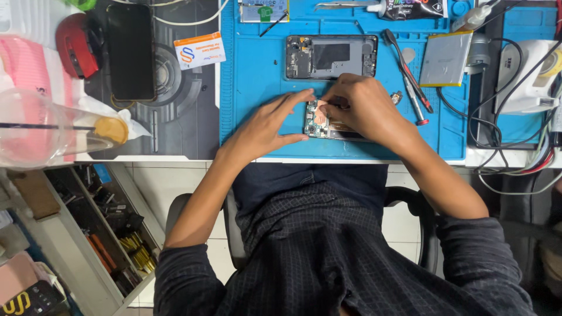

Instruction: The person handles a small circuit board and aligns it with a larger motherboard inside a disassembled smartphone chassis. They connect ribbon cables and adjust components by hand on a blue work mat.

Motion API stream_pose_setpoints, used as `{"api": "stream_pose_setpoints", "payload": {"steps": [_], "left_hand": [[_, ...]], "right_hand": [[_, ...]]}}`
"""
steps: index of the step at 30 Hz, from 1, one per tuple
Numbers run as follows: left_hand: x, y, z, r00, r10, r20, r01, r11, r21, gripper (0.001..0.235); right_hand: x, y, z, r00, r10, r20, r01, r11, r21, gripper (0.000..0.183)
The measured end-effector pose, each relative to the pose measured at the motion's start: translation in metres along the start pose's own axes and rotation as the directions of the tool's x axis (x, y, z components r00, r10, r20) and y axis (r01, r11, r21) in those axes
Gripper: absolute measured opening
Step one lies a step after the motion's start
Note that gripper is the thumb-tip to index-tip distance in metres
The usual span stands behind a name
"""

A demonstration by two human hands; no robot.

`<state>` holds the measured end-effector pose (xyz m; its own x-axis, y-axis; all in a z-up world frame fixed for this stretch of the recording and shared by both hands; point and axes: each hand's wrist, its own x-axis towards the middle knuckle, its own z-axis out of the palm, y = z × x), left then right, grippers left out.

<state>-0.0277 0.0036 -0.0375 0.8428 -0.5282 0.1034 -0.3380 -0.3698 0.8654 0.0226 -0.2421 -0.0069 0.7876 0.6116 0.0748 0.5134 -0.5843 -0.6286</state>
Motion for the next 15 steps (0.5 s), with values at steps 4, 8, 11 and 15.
{"api": "stream_pose_setpoints", "payload": {"steps": [4,8,11,15], "left_hand": [[-0.0032,0.0056,0.0008,0.996,0.090,-0.018,-0.085,0.979,0.183,0.082],[-0.0015,0.0083,-0.0001,0.997,0.078,-0.013,-0.073,0.973,0.218,0.079],[-0.0026,0.0086,0.0012,0.997,0.080,-0.021,-0.073,0.972,0.223,0.078],[-0.0020,0.0100,0.0024,0.997,0.070,-0.022,-0.064,0.976,0.208,0.077]], "right_hand": [[-0.0028,-0.0033,0.0023,0.999,-0.033,-0.032,0.031,0.997,-0.073,0.020],[-0.0036,-0.0049,0.0026,0.998,-0.037,-0.049,0.031,0.992,-0.119,0.019],[-0.0050,-0.0043,0.0036,0.999,-0.036,-0.038,0.030,0.988,-0.153,0.016],[-0.0077,-0.0056,0.0041,0.996,-0.064,-0.054,0.053,0.982,-0.180,0.015]]}}
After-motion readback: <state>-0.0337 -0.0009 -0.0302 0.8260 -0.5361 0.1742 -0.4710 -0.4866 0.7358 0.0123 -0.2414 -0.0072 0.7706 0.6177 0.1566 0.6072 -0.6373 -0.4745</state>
